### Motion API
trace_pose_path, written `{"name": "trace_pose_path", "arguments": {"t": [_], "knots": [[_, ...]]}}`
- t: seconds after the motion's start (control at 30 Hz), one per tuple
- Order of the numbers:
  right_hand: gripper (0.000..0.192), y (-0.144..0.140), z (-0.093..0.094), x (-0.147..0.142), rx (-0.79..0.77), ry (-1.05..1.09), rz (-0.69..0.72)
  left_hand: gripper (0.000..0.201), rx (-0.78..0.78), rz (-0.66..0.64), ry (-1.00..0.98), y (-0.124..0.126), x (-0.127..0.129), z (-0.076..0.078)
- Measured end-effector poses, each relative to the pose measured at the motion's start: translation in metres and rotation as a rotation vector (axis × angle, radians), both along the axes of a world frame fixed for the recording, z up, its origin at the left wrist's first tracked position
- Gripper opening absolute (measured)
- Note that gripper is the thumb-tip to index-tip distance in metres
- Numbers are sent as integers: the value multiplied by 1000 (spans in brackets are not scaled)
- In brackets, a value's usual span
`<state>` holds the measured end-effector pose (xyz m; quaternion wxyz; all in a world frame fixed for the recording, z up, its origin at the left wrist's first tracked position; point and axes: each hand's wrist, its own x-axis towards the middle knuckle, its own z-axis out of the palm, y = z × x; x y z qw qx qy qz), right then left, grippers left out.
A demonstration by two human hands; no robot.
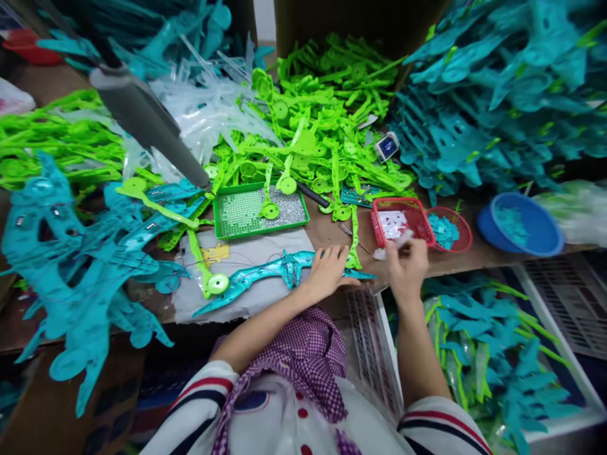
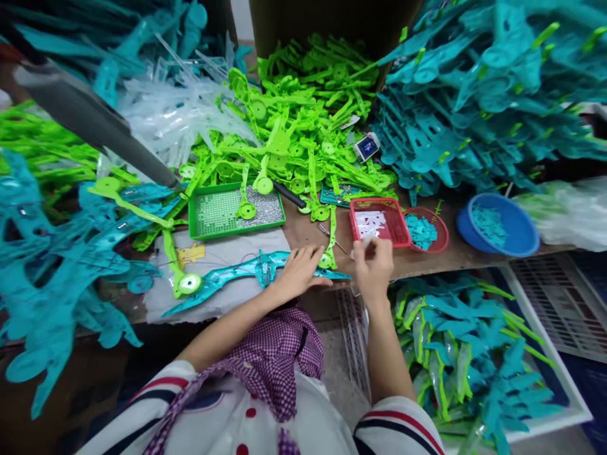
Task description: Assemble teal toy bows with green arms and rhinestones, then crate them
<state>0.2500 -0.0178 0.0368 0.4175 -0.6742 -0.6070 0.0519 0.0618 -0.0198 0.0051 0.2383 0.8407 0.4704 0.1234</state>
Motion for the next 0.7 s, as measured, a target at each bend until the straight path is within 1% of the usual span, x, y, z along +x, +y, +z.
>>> {"name": "trace_pose_path", "arguments": {"t": [0.07,0.1,0.17,0.2,0.23,0.27,0.4,0.47,0.5,0.57,0.6,0.67,0.7], "knots": [[34,-1,-5,1,-31,84,25,85,6,-4,22,0,6,-5],[34,-2,-5,3,-17,123,12,86,14,-16,29,0,7,-6],[36,-5,-3,10,51,173,-62,82,33,-57,39,1,8,-7],[37,-6,-3,14,70,163,-103,78,42,-77,41,1,7,-7],[39,-5,-4,18,60,125,-122,74,51,-92,41,1,7,-8],[40,-4,-7,21,17,58,-119,70,59,-100,39,0,6,-9],[44,10,-30,28,-241,-280,-71,66,69,-96,34,-1,3,-13],[42,14,-36,29,-301,-359,-110,67,60,-105,38,-1,3,-15],[41,14,-36,30,-304,-366,-133,67,55,-109,41,-1,3,-15],[43,10,-32,29,-258,-318,-166,67,48,-110,50,-1,2,-14],[44,6,-29,28,-221,-258,-175,66,46,-109,53,-1,2,-14],[44,-2,-27,25,-186,-81,-158,66,47,-115,51,-2,-1,-14],[42,-5,-29,24,-214,13,-131,67,51,-123,46,-3,-3,-14]]}}
